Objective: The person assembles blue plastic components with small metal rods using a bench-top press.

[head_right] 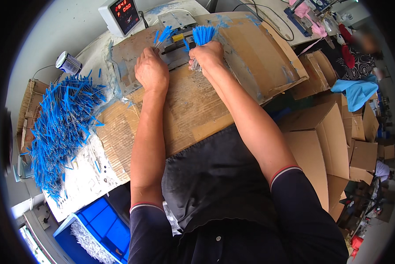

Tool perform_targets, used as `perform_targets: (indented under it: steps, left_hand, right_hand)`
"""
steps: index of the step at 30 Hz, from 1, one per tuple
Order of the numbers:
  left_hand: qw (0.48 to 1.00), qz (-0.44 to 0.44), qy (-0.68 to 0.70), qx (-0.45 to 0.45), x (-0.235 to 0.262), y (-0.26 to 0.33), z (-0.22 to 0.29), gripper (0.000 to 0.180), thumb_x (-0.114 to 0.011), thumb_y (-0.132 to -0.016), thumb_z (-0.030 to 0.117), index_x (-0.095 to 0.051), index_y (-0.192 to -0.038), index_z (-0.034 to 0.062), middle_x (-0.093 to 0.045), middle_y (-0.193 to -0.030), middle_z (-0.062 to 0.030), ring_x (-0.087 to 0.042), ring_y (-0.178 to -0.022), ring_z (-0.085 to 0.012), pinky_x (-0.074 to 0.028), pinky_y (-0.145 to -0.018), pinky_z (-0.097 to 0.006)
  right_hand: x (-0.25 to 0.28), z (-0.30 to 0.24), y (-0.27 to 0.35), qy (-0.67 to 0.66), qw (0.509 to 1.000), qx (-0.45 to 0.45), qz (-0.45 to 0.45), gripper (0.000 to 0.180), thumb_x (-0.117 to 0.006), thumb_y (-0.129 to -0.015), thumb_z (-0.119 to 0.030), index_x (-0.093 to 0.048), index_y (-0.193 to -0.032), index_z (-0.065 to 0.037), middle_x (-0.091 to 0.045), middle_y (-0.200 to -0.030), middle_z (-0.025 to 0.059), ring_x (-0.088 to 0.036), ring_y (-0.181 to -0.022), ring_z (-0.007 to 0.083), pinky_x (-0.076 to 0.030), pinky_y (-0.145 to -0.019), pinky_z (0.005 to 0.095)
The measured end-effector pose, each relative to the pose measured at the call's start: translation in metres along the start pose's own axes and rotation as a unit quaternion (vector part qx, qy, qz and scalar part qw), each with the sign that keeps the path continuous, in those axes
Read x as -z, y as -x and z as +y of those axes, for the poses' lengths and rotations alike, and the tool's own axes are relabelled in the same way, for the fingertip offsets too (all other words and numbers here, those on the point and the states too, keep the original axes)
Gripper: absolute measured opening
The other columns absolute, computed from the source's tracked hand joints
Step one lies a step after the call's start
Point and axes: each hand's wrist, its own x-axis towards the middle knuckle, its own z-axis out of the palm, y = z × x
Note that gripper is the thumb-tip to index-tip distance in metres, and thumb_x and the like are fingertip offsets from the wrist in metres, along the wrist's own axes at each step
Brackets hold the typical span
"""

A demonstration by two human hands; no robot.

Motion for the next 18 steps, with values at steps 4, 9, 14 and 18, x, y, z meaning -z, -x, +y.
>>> perform_targets:
  steps: [4, 9, 14, 18]
  left_hand:
    - [0.999, 0.038, 0.027, -0.015, -0.001, -0.001, 0.001, 0.009, -0.059, -0.091, 0.015, -0.062, -0.09, 0.007, -0.069, -0.09, -0.0113, -0.064, -0.088, -0.032, -0.047, -0.08, -0.045]
    - [0.997, 0.001, 0.073, -0.019, 0.003, 0.0, 0.005, 0.015, -0.06, -0.094, 0.02, -0.063, -0.09, 0.0061, -0.07, -0.086, -0.0146, -0.066, -0.086, -0.0344, -0.048, -0.079, -0.047]
    - [0.995, -0.047, 0.093, -0.002, 0.004, 0.001, 0.005, 0.011, -0.059, -0.093, 0.016, -0.063, -0.091, 0.0054, -0.071, -0.089, -0.0158, -0.066, -0.087, -0.0347, -0.048, -0.081, -0.046]
    - [0.995, -0.049, 0.087, -0.007, 0.005, 0.0, 0.006, 0.012, -0.059, -0.093, 0.016, -0.063, -0.091, 0.0049, -0.071, -0.09, -0.0163, -0.067, -0.087, -0.035, -0.048, -0.081, -0.046]
  right_hand:
    - [0.003, -0.002, 0.003, -0.031, 0.999, 0.0, -0.025, 0.01, -0.071, -0.077, 0.006, -0.06, -0.078, 0.006, -0.064, -0.072, 0.0166, -0.065, -0.056, 0.025, -0.057, -0.048, 0.0397]
    - [0.015, -0.005, 0.005, -0.137, 0.988, -0.041, -0.052, 0.013, -0.072, -0.077, 0.004, -0.062, -0.085, 0.007, -0.066, -0.078, 0.0198, -0.068, -0.06, 0.0288, -0.058, -0.05, 0.0413]
    - [0.017, -0.003, 0.013, -0.133, 0.989, -0.026, -0.059, 0.013, -0.073, -0.077, 0.005, -0.062, -0.083, 0.006, -0.066, -0.076, 0.018, -0.067, -0.059, 0.0272, -0.059, -0.051, 0.0409]
    - [0.017, -0.003, 0.014, -0.108, 0.992, -0.007, -0.07, 0.014, -0.075, -0.076, 0.007, -0.063, -0.083, 0.006, -0.066, -0.075, 0.0164, -0.066, -0.059, 0.0254, -0.058, -0.051, 0.0406]
